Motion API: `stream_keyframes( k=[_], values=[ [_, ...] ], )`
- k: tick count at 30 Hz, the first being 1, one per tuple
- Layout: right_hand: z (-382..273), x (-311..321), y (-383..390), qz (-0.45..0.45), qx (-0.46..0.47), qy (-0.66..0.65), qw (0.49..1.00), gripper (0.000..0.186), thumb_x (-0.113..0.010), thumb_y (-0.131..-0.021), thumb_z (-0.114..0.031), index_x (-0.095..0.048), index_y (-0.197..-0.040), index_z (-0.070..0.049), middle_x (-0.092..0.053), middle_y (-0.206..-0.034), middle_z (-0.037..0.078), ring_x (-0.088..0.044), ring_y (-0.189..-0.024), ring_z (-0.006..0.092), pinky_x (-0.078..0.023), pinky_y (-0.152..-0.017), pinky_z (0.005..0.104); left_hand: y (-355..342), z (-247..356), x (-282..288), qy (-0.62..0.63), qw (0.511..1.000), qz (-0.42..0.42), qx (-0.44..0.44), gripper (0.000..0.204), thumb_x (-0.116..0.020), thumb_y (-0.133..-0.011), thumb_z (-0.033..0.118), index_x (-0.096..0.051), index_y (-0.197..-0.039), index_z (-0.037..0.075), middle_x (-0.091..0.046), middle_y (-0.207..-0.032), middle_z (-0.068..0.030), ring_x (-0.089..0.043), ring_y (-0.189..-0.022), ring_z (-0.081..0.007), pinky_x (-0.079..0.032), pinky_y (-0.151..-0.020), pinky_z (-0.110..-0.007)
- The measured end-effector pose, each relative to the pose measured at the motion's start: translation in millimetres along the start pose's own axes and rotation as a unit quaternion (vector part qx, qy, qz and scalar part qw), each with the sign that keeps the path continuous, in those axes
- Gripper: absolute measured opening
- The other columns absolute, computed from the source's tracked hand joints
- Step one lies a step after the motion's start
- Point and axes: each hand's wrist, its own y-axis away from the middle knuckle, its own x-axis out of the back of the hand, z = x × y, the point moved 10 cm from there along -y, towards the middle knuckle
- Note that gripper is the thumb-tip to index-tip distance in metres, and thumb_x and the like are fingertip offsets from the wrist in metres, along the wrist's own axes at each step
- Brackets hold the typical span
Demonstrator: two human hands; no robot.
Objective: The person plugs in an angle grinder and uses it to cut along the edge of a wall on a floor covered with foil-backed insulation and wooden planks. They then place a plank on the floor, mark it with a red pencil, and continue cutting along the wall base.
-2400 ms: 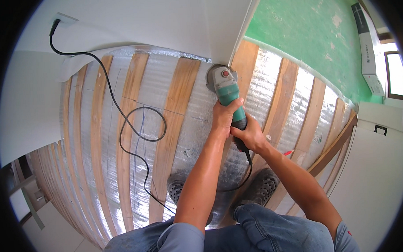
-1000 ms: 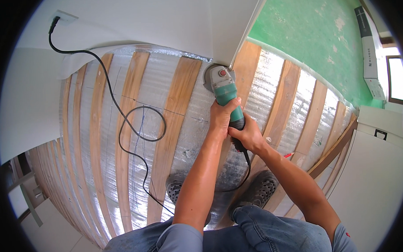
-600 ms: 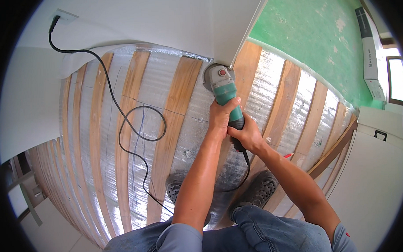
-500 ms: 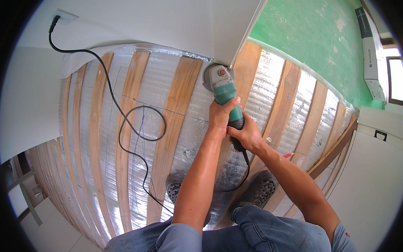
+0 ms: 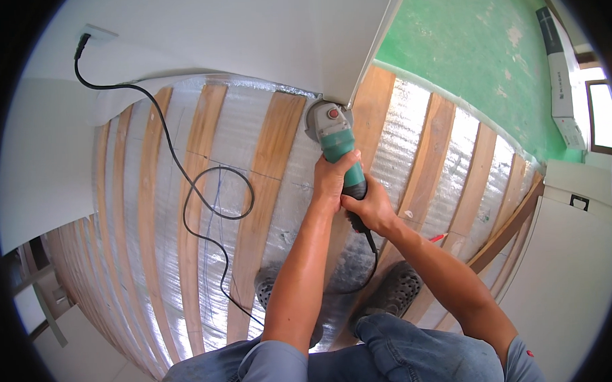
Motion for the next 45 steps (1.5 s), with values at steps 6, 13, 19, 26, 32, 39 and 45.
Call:
stream_keyframes(
  k=[6,13,19,26,32,39,45],
  values=[
    [-10.8,-2.2,2.9,0.001,0.017,-0.025,1.0,0.043,-0.077,-0.085,-0.017,-0.057,-0.115,0.006,-0.068,-0.078,0.01,-0.067,-0.062,0.0178,-0.055,-0.054,0.035,2.1,2.0,-1.7,-0.009,1.0,-0.001,0.013,0.034,-0.085,-0.086,0.021,-0.065,-0.106,0.001,-0.07,-0.09,-0.0101,-0.07,-0.078,-0.022,-0.058,-0.076,-0.037],
    [-15.4,-2.5,4.2,0.005,0.011,-0.023,1.0,0.044,-0.077,-0.085,-0.018,-0.056,-0.115,0.006,-0.067,-0.077,0.01,-0.066,-0.061,0.0181,-0.055,-0.053,0.0355,3.3,7.1,0.6,-0.006,1.0,0.014,0.016,0.037,-0.086,-0.083,0.02,-0.065,-0.107,0.002,-0.07,-0.09,-0.009,-0.068,-0.075,-0.0189,-0.057,-0.071,-0.035],
    [-12.7,-0.3,2.0,0.019,0.014,-0.01,1.0,0.046,-0.078,-0.084,-0.018,-0.057,-0.117,0.007,-0.067,-0.077,0.011,-0.067,-0.061,0.0182,-0.056,-0.054,0.0354,3.3,8.9,0.5,-0.027,0.999,0.016,0.023,0.036,-0.085,-0.084,0.02,-0.065,-0.107,0.001,-0.07,-0.088,-0.0088,-0.069,-0.075,-0.0201,-0.058,-0.073,-0.036],
    [-3.2,-0.2,-1.5,0.036,0.006,0.017,0.999,0.052,-0.08,-0.083,-0.02,-0.058,-0.12,0.008,-0.069,-0.08,0.012,-0.069,-0.065,0.019,-0.057,-0.058,0.0361,4.0,10.4,-1.3,-0.028,0.999,0.01,0.017,0.035,-0.084,-0.085,0.022,-0.065,-0.105,0.002,-0.07,-0.087,-0.0095,-0.069,-0.076,-0.0208,-0.057,-0.073,-0.036],
    [-3.8,-1.5,-0.2,0.031,0.01,0.026,0.999,0.068,-0.079,-0.081,-0.025,-0.053,-0.135,0.008,-0.07,-0.089,0.017,-0.07,-0.076,0.025,-0.057,-0.069,0.0388,3.0,9.7,-5.3,-0.026,0.999,-0.016,0.018,0.035,-0.083,-0.085,0.024,-0.064,-0.106,0.003,-0.069,-0.086,-0.0092,-0.068,-0.076,-0.021,-0.056,-0.075,-0.036],
    [-13.2,0.2,5.1,0.032,0.008,-0.016,0.999,0.056,-0.079,-0.083,-0.02,-0.057,-0.124,0.01,-0.069,-0.081,0.013,-0.069,-0.065,0.0203,-0.057,-0.059,0.0371,0.9,8.4,-5.1,-0.032,0.999,-0.017,0.016,0.036,-0.084,-0.085,0.025,-0.064,-0.106,0.003,-0.069,-0.086,-0.0094,-0.069,-0.076,-0.0209,-0.056,-0.075,-0.036],
    [-10.7,-3.3,0.3,0.026,0.022,-0.008,0.999,0.045,-0.078,-0.085,-0.019,-0.055,-0.115,0.006,-0.067,-0.078,0.011,-0.067,-0.061,0.0185,-0.056,-0.052,0.0359,-0.1,8.5,-1.1,-0.048,0.999,-0.011,0.02,0.033,-0.082,-0.088,0.028,-0.067,-0.103,0.003,-0.07,-0.089,-0.0095,-0.07,-0.08,-0.0222,-0.057,-0.079,-0.037]
  ],
)
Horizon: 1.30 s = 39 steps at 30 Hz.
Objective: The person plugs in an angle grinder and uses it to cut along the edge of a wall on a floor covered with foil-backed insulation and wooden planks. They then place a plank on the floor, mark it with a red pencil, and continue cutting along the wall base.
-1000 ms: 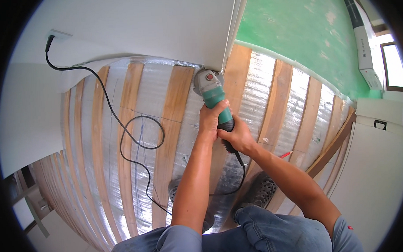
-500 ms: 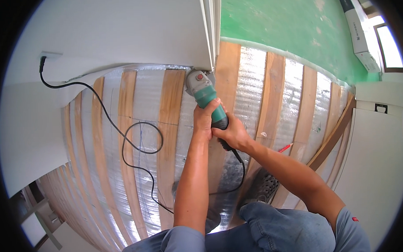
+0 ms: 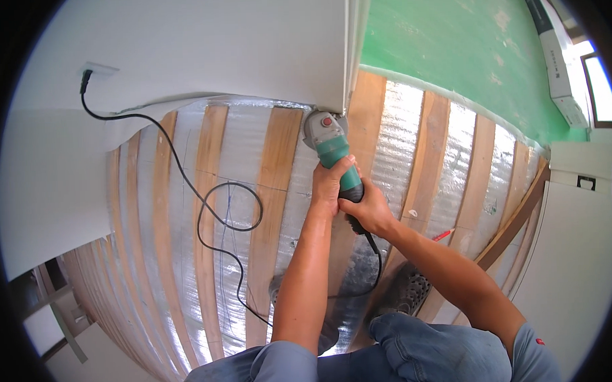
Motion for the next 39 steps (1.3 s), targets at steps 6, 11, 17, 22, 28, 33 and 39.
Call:
stream_keyframes(
  k=[6,11,17,22,28,33,39],
  values=[
    [7.1,-4.3,1.1,-0.017,-0.063,-0.018,0.998,0.06,-0.082,-0.083,-0.026,-0.056,-0.126,0.007,-0.07,-0.089,0.015,-0.069,-0.07,0.0195,-0.057,-0.063,0.0371,-3.6,-0.1,1.9,0.029,0.999,0.004,-0.017,0.033,-0.084,-0.087,0.023,-0.067,-0.106,0.002,-0.071,-0.088,-0.0091,-0.07,-0.079,-0.0202,-0.057,-0.076,-0.036],
    [-2.8,-16.0,8.5,-0.022,-0.063,-0.067,0.996,0.037,-0.078,-0.086,-0.02,-0.055,-0.105,0.003,-0.065,-0.074,0.011,-0.063,-0.053,0.0191,-0.053,-0.047,0.0356,-4.5,-3.8,13.8,0.041,0.999,0.008,-0.013,0.048,-0.089,-0.08,0.025,-0.066,-0.116,0.003,-0.07,-0.099,-0.0059,-0.067,-0.086,-0.0163,-0.055,-0.081,-0.034],
    [-6.7,-17.1,10.3,-0.012,-0.051,-0.072,0.996,0.035,-0.077,-0.087,-0.017,-0.054,-0.104,0.002,-0.063,-0.07,0.01,-0.061,-0.05,0.0193,-0.049,-0.043,0.0354,-6.7,-4.8,12.9,0.04,0.999,0.014,-0.012,0.053,-0.091,-0.078,0.027,-0.067,-0.12,0.004,-0.067,-0.104,-0.0035,-0.062,-0.089,-0.0148,-0.053,-0.082,-0.033],
    [-4.6,-14.4,12.9,-0.004,-0.061,-0.08,0.995,0.037,-0.079,-0.088,-0.018,-0.053,-0.106,0.001,-0.062,-0.07,0.009,-0.059,-0.046,0.0186,-0.048,-0.041,0.0354,0.0,-3.6,9.8,0.002,0.999,0.02,-0.032,0.04,-0.085,-0.085,0.023,-0.066,-0.114,0.001,-0.072,-0.095,-0.0077,-0.07,-0.085,-0.0174,-0.056,-0.081,-0.033],
    [23.1,-3.2,1.4,0.025,-0.049,0.027,0.998,0.059,-0.081,-0.082,-0.031,-0.06,-0.122,0.007,-0.073,-0.095,0.018,-0.074,-0.082,0.0259,-0.059,-0.074,0.0409,3.3,0.3,6.6,-0.002,1.0,0.014,-0.012,0.032,-0.083,-0.086,0.023,-0.069,-0.105,0.002,-0.072,-0.092,-0.0072,-0.07,-0.084,-0.0173,-0.056,-0.08,-0.033],
    [-0.9,-3.5,10.5,0.045,-0.018,0.004,0.999,0.042,-0.079,-0.087,-0.019,-0.056,-0.114,0.003,-0.068,-0.08,0.011,-0.068,-0.061,0.0189,-0.056,-0.052,0.0356,3.2,-2.9,7.5,-0.009,1.0,0.002,0.011,0.041,-0.087,-0.082,0.023,-0.065,-0.11,0.003,-0.07,-0.092,-0.0072,-0.068,-0.079,-0.0175,-0.056,-0.076,-0.033],
    [11.3,1.1,9.6,0.038,-0.031,0.007,0.999,0.046,-0.081,-0.084,-0.02,-0.057,-0.115,0.004,-0.07,-0.08,0.011,-0.069,-0.064,0.018,-0.057,-0.057,0.0351,2.4,-6.8,2.5,-0.024,1.0,0.002,0.005,0.036,-0.085,-0.084,0.031,-0.069,-0.103,0.005,-0.072,-0.094,-0.0078,-0.069,-0.083,-0.0182,-0.056,-0.079,-0.035]
  ],
)
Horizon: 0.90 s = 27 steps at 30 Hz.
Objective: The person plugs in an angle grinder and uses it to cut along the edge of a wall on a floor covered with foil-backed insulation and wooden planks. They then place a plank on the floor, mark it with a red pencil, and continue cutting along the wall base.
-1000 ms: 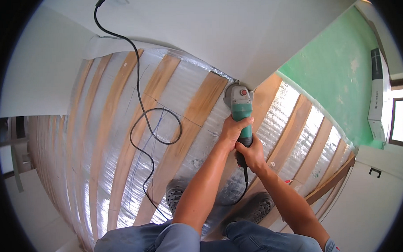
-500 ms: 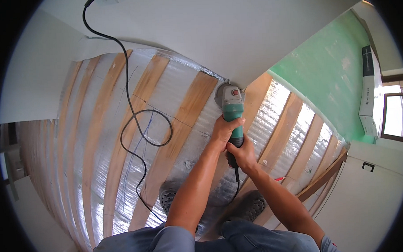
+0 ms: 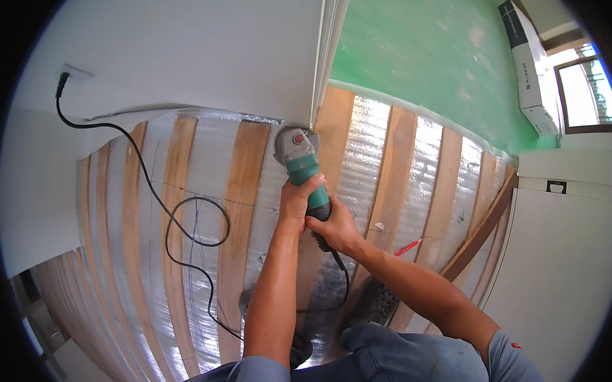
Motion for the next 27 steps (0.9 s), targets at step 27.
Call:
stream_keyframes(
  k=[27],
  values=[
    [4.3,11.9,8.2,-0.017,-0.017,-0.048,0.999,0.064,-0.08,-0.08,-0.03,-0.055,-0.124,0.008,-0.069,-0.075,0.016,-0.068,-0.058,0.0241,-0.053,-0.055,0.0396,4.4,-1.3,-16.3,-0.038,0.999,-0.016,0.006,0.041,-0.084,-0.084,0.033,-0.065,-0.108,0.006,-0.07,-0.094,-0.0085,-0.069,-0.09,-0.0198,-0.056,-0.084,-0.036]
  ],
)
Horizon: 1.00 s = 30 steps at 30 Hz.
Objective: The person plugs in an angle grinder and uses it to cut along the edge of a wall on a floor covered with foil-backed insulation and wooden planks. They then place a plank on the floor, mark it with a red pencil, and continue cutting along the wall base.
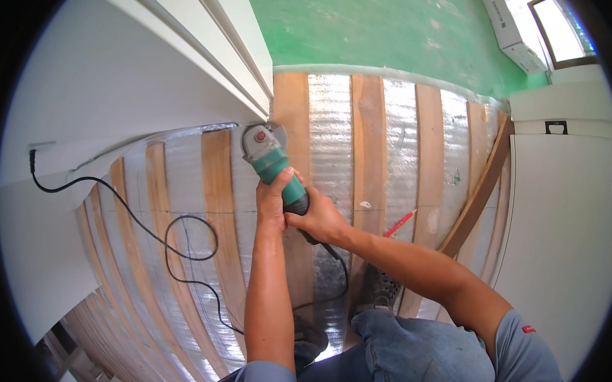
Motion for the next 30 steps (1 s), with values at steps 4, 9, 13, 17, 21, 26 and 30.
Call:
stream_keyframes(
  k=[4,9,13,17,21,26,30],
  values=[
    [-1.6,1.5,-0.8,0.008,0.013,0.008,1.0,0.063,-0.08,-0.08,-0.029,-0.055,-0.125,0.008,-0.069,-0.077,0.016,-0.068,-0.059,0.0242,-0.053,-0.056,0.0397,-1.6,-1.8,-0.5,-0.005,1.0,-0.008,0.006,0.043,-0.085,-0.083,0.034,-0.064,-0.109,0.006,-0.07,-0.094,-0.0084,-0.069,-0.09,-0.0202,-0.056,-0.085,-0.037],
    [-6.0,4.1,1.6,0.015,0.023,-0.003,1.0,0.065,-0.081,-0.08,-0.027,-0.055,-0.127,0.009,-0.069,-0.078,0.017,-0.068,-0.061,0.0245,-0.054,-0.057,0.0401,-2.2,-2.7,-1.5,-0.006,1.0,-0.007,0.006,0.044,-0.085,-0.083,0.034,-0.064,-0.11,0.006,-0.07,-0.093,-0.0083,-0.069,-0.09,-0.0204,-0.056,-0.086,-0.036],
    [-3.9,5.1,0.7,0.014,0.018,0.005,1.0,0.065,-0.081,-0.08,-0.027,-0.054,-0.128,0.009,-0.069,-0.078,0.017,-0.067,-0.06,0.0238,-0.053,-0.056,0.0402,-2.4,-2.9,-2.6,-0.007,1.0,-0.007,0.002,0.044,-0.085,-0.084,0.034,-0.064,-0.111,0.006,-0.07,-0.093,-0.0085,-0.069,-0.09,-0.0203,-0.056,-0.087,-0.036],
    [-0.7,5.1,-1.9,0.014,0.016,-0.001,1.0,0.065,-0.081,-0.081,-0.026,-0.053,-0.128,0.009,-0.068,-0.076,0.016,-0.067,-0.057,0.0232,-0.052,-0.054,0.0398,-4.9,-2.4,-5.6,-0.003,1.0,-0.021,-0.005,0.045,-0.084,-0.084,0.033,-0.063,-0.113,0.005,-0.07,-0.093,-0.0087,-0.069,-0.091,-0.0205,-0.055,-0.087,-0.036],
    [-2.6,4.1,-3.3,0.017,0.03,-0.011,0.999,0.064,-0.081,-0.081,-0.025,-0.053,-0.127,0.009,-0.067,-0.075,0.016,-0.066,-0.056,0.0232,-0.052,-0.053,0.04,-5.6,-1.6,-5.3,-0.01,1.0,-0.024,0.004,0.047,-0.084,-0.084,0.033,-0.062,-0.114,0.005,-0.07,-0.093,-0.0089,-0.069,-0.091,-0.0207,-0.055,-0.087,-0.036],
    [-2.2,8.4,-1.1,0.023,0.033,0.015,0.999,0.065,-0.082,-0.081,-0.028,-0.053,-0.127,0.009,-0.069,-0.076,0.017,-0.068,-0.059,0.0247,-0.054,-0.056,0.0404,-4.1,-2.4,-7.3,-0.016,1.0,-0.014,0.005,0.048,-0.084,-0.084,0.033,-0.062,-0.116,0.005,-0.07,-0.093,-0.009,-0.069,-0.091,-0.0198,-0.055,-0.085,-0.035],
    [-5.7,13.8,1.0,0.037,0.049,0.027,0.998,0.064,-0.082,-0.081,-0.029,-0.054,-0.124,0.009,-0.07,-0.077,0.019,-0.07,-0.06,0.0264,-0.055,-0.058,0.0406,-2.4,-2.0,-11.7,-0.008,1.0,-0.006,-0.005,0.04,-0.084,-0.085,0.031,-0.067,-0.109,0.004,-0.072,-0.093,-0.0096,-0.068,-0.086,-0.0183,-0.055,-0.083,-0.034]
  ],
)
